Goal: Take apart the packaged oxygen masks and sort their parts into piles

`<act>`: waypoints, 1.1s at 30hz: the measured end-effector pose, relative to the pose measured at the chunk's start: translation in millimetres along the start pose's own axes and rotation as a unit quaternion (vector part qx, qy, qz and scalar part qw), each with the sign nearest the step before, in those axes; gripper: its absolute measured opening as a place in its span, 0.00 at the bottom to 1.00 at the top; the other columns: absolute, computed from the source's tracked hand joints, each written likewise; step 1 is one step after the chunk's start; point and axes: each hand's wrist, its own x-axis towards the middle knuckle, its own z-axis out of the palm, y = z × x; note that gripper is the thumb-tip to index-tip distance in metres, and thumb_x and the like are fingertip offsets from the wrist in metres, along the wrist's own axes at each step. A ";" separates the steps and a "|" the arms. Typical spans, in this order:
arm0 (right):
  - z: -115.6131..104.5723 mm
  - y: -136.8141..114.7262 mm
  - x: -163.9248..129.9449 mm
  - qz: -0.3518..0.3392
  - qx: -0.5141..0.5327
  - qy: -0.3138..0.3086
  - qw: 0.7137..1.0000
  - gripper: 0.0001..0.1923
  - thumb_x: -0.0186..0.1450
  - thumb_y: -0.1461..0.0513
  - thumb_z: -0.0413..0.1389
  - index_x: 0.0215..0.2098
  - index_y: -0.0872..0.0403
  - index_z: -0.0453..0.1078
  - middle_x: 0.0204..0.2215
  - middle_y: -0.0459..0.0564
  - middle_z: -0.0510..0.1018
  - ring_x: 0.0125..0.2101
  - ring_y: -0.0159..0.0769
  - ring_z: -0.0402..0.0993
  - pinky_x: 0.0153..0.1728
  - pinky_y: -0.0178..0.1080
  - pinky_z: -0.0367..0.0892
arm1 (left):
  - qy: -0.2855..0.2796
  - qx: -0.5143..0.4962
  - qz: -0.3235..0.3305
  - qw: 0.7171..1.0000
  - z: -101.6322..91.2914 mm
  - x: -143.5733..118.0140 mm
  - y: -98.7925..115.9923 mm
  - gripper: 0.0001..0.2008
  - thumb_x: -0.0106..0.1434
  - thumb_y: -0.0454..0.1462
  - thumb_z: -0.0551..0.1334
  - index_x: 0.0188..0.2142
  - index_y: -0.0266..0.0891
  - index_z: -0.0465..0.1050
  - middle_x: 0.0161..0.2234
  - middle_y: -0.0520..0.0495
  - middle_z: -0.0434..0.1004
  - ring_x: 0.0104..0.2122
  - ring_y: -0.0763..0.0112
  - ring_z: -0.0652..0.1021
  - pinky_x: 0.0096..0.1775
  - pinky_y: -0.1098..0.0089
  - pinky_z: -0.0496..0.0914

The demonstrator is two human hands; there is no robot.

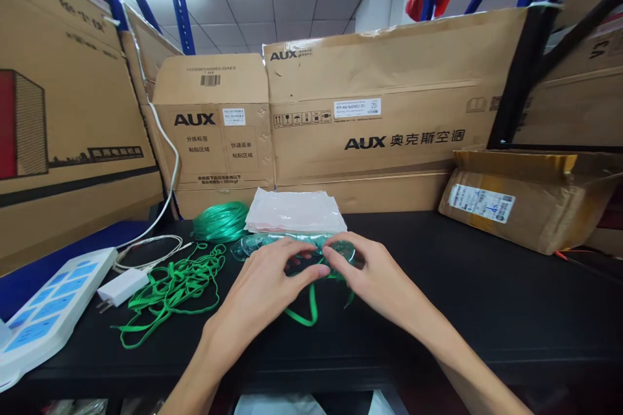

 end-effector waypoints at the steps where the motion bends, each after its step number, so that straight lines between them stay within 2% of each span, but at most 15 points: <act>1: 2.1 -2.1 -1.3 -0.006 -0.005 -0.007 1.000 0.12 0.71 0.54 0.54 0.39 0.51 0.77 0.38 0.47 0.83 0.38 0.38 0.77 0.39 0.37 0.67 | 0.001 0.006 0.007 1.000 2.2 0.4 1.2 0.11 0.69 0.47 0.65 0.48 0.50 0.81 0.45 0.55 0.83 0.44 0.64 0.80 0.45 0.68 0.68; 3: 4.9 -5.1 -2.8 -0.018 -0.020 -0.009 1.000 0.11 0.72 0.55 0.54 0.40 0.50 0.76 0.39 0.47 0.83 0.38 0.38 0.77 0.40 0.38 0.67 | 0.003 0.031 0.017 0.999 5.3 1.1 2.5 0.08 0.71 0.43 0.63 0.44 0.48 0.81 0.43 0.54 0.84 0.43 0.63 0.80 0.45 0.67 0.67; 5: 5.7 -6.3 -2.9 -0.029 -0.035 -0.005 0.999 0.10 0.71 0.57 0.54 0.40 0.50 0.76 0.39 0.46 0.83 0.40 0.39 0.77 0.43 0.38 0.67 | 0.005 0.066 0.020 0.998 7.0 1.0 2.8 0.09 0.72 0.39 0.60 0.41 0.46 0.81 0.41 0.52 0.84 0.42 0.62 0.80 0.44 0.66 0.66; 11: 1.1 0.8 2.2 -0.024 -0.066 0.004 0.998 0.09 0.70 0.57 0.54 0.40 0.51 0.76 0.41 0.50 0.82 0.42 0.41 0.77 0.45 0.40 0.66 | -0.020 0.138 0.017 0.990 6.2 -1.0 4.6 0.14 0.75 0.43 0.56 0.34 0.43 0.75 0.36 0.50 0.80 0.39 0.61 0.78 0.39 0.66 0.62; 19: -16.6 26.9 9.9 0.019 -0.177 0.120 0.977 0.13 0.72 0.55 0.51 0.38 0.51 0.75 0.38 0.52 0.80 0.39 0.44 0.77 0.42 0.42 0.65 | -0.032 0.129 -0.004 0.991 -2.0 -2.3 -1.9 0.15 0.75 0.44 0.57 0.33 0.43 0.75 0.35 0.53 0.79 0.38 0.63 0.78 0.37 0.67 0.61; 22: -19.0 21.5 7.5 0.049 -0.120 0.076 0.989 0.15 0.72 0.51 0.51 0.38 0.50 0.75 0.34 0.49 0.81 0.35 0.42 0.78 0.39 0.41 0.66 | -0.018 0.092 0.019 0.995 1.3 -0.9 -2.0 0.14 0.76 0.44 0.56 0.36 0.44 0.77 0.37 0.53 0.80 0.38 0.65 0.78 0.40 0.68 0.63; 25: -11.1 11.7 4.0 0.057 -0.067 0.030 0.996 0.16 0.71 0.49 0.52 0.39 0.50 0.75 0.32 0.47 0.82 0.30 0.40 0.77 0.36 0.40 0.67 | -0.015 0.055 0.050 0.997 7.6 0.7 0.9 0.12 0.76 0.42 0.57 0.40 0.45 0.79 0.39 0.53 0.80 0.39 0.66 0.79 0.41 0.68 0.64; 29: 2.3 5.3 1.8 0.040 -0.028 -0.003 0.999 0.16 0.72 0.49 0.52 0.38 0.50 0.75 0.33 0.47 0.82 0.34 0.41 0.78 0.38 0.40 0.68 | -0.036 0.027 0.082 0.996 13.5 1.2 4.0 0.10 0.75 0.40 0.59 0.44 0.46 0.81 0.40 0.53 0.81 0.39 0.66 0.79 0.41 0.69 0.66; 33: 5.8 4.9 0.9 0.032 -0.016 -0.007 0.999 0.15 0.72 0.50 0.52 0.40 0.50 0.75 0.36 0.46 0.82 0.37 0.40 0.78 0.42 0.40 0.67 | -0.069 -0.003 0.109 0.992 15.5 0.8 5.0 0.09 0.74 0.36 0.60 0.42 0.46 0.81 0.43 0.54 0.81 0.44 0.67 0.80 0.45 0.71 0.66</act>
